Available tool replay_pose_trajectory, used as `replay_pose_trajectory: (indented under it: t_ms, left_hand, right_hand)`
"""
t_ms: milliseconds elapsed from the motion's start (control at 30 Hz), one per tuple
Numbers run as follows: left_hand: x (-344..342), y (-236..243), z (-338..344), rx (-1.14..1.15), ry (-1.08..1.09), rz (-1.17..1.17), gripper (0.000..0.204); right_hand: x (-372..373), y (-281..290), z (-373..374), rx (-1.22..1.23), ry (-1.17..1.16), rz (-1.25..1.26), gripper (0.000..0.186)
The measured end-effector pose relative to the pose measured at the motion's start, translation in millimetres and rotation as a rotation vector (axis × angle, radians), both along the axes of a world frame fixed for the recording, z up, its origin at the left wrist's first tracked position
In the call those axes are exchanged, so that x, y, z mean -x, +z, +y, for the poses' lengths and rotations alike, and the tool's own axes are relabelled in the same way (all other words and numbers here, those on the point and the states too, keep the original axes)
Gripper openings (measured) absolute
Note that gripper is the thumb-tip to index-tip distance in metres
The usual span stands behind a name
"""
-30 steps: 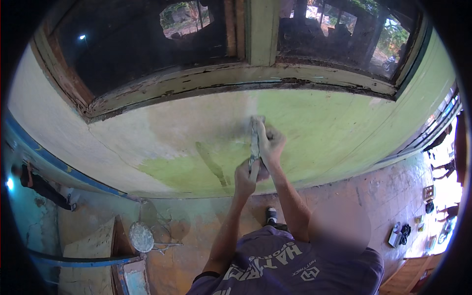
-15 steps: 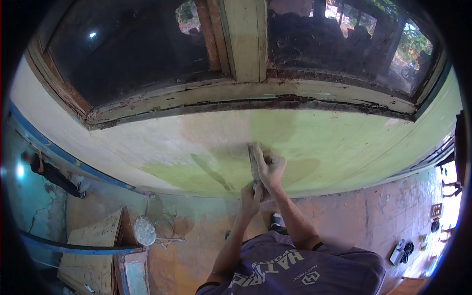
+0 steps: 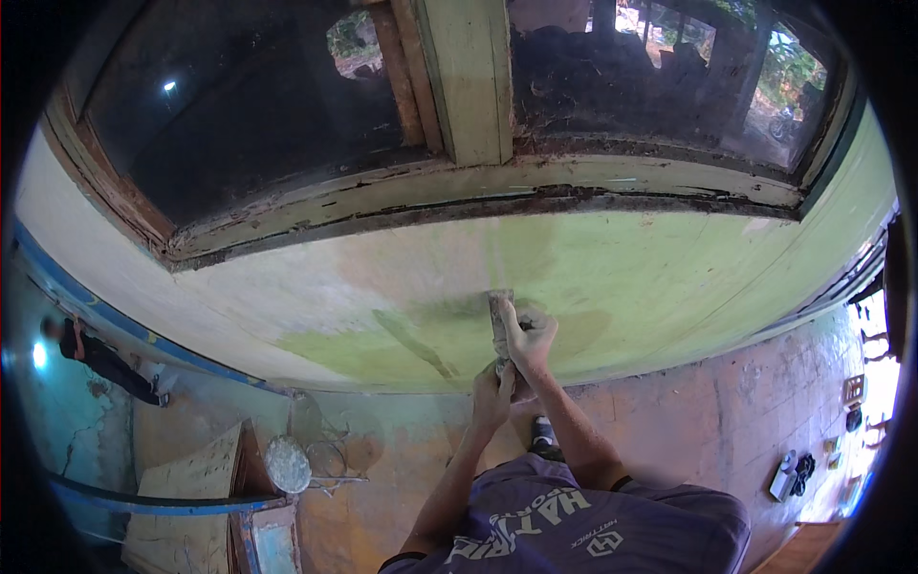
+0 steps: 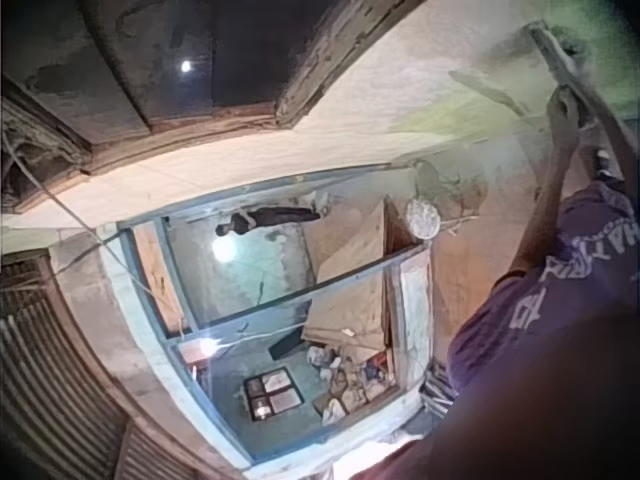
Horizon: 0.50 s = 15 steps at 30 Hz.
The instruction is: The person patches cracks in an interior wall with filler using a putty knife, smoothing the surface near a window.
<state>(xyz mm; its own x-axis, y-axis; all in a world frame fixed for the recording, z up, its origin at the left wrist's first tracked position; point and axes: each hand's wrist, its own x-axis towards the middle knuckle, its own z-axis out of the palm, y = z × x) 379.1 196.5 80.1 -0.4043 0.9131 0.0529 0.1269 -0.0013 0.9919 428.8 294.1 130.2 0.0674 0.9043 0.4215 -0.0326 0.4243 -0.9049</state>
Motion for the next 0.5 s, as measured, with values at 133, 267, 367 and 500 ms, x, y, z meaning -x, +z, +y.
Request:
replay_pose_trajectory:
  t_ms: [133, 267, 367, 500]
  left_hand:
    - [14.9, 110.2, 2.8, -0.089, -0.079, 0.115, 0.036]
    - [18.8, 142.1, 3.9, -0.102, -0.128, 0.097, 0.040]
    - [12.8, 71.5, -3.3, -0.087, -0.024, 0.047, 0.043]
    - [4.8, -4.2, -26.0, 0.064, -0.051, 0.024, 0.040]
  right_hand:
    - [7.8, 115.1, 1.7, 0.037, -0.043, -0.010, 0.037]
    - [11.7, 131.2, 6.1, -0.049, 0.053, 0.140, 0.039]
    - [13.9, 70.7, 1.7, -0.018, 0.028, -0.017, 0.042]
    - [6.6, -18.8, -10.5, 0.106, 0.051, 0.015, 0.042]
